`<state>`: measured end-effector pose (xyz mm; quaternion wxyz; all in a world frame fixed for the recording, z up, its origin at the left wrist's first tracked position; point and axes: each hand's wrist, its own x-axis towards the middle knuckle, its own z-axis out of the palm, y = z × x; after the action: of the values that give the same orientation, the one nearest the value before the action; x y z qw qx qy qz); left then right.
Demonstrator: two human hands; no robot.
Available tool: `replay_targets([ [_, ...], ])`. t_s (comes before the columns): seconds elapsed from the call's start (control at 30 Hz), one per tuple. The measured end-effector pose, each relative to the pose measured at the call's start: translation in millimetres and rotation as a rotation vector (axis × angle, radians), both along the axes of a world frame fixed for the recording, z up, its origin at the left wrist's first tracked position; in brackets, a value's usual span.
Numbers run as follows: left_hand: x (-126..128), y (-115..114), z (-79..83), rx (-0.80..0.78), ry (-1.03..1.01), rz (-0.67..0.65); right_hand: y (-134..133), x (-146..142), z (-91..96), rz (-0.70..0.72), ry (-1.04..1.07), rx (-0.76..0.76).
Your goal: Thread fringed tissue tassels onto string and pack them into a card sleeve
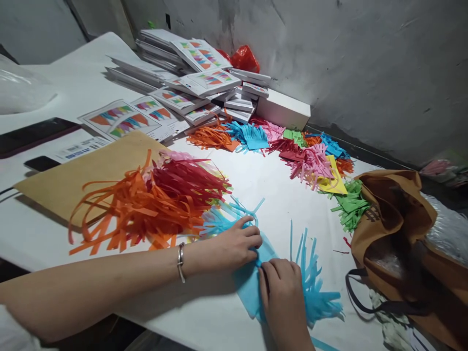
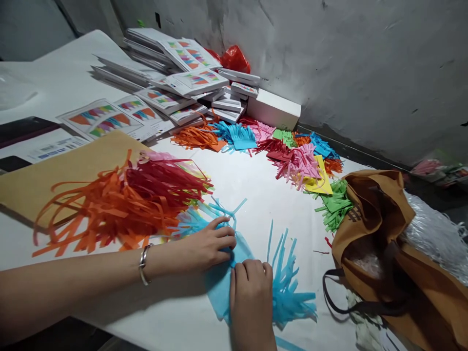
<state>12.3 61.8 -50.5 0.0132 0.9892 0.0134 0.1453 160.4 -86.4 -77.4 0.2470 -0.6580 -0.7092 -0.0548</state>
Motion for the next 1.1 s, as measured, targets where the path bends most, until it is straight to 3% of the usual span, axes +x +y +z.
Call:
replay_targets([
  [0.2,2,-8,-8.3,0.034,-0.054,-0.053,-2,-7,-1.6,0.027,-0.077,-0.016],
  [0.37,-3,-13,-15.0,0.020,-0.035,-0.033,-21,10,-4.7,0.084,-0.114,0.021],
  [0.47,-2,-16,-15.8,-0.064,-0.010,0.048,-29,18,-8.8,0.039,-0.144,-0.004],
  [0.67,10,-26,-8.7,-0.242,0.105,0.267,-26,9,-12.9,-0.216,-0.111,-0.085],
  [0.8,19,-28,-6.4,-0.196,0.149,0.373,-20,13,-7.8,-0.211,-0.114,-0.133],
  [1.0,15,-29,-5.3,0.024,0.033,0.058,-19,19,-4.9,-0.153,0.077,-0.100],
  [1.1,16,-32,-10.6,0.064,0.010,0.066,-19,13,-4.1,-0.061,0.079,-0.042],
])
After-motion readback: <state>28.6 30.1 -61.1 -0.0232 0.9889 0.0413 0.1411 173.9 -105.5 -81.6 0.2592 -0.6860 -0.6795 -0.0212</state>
